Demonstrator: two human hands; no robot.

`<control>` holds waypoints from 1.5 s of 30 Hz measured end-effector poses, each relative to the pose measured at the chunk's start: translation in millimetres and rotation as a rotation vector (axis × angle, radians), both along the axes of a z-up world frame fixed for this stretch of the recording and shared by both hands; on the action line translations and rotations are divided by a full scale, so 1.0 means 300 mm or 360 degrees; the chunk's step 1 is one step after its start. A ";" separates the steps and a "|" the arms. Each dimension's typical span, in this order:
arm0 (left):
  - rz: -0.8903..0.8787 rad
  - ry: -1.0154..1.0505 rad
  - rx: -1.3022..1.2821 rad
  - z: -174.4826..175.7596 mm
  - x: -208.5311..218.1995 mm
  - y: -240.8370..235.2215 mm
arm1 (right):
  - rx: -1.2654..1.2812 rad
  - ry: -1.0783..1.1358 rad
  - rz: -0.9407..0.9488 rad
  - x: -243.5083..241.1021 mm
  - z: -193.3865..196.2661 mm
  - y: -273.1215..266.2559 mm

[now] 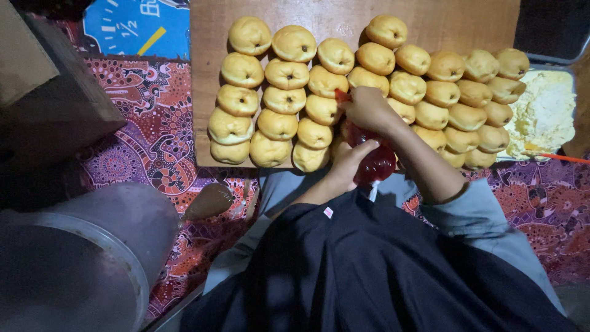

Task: The person sits on the floor and fills rows of small round buns with a dark filling using a piping bag. They then switch to a red filling and continue filling the remaining buns on the wooden board.

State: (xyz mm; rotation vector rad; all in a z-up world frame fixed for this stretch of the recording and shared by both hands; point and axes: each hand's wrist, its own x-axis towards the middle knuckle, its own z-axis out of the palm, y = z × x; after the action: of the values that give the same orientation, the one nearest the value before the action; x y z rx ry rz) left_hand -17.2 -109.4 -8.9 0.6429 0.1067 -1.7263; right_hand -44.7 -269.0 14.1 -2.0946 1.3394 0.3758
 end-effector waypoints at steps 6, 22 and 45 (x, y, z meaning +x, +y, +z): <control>0.0023 -0.0013 -0.0054 0.041 0.044 -0.006 | 0.0087 0.0074 -0.0037 0.038 -0.014 -0.008; -0.0102 -0.0594 -0.0197 0.124 0.028 0.020 | 0.0526 -0.0232 -0.0255 0.010 -0.109 -0.075; -0.0129 -0.0554 -0.0084 0.094 0.039 -0.133 | 0.0173 -0.0289 -0.0197 0.004 0.140 -0.088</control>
State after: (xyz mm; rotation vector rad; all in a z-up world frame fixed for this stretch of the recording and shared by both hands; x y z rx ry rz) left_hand -5.6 -149.4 19.3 0.9084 -0.2102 -1.6627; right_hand -43.6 -295.3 56.1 -1.8974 1.3036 0.1964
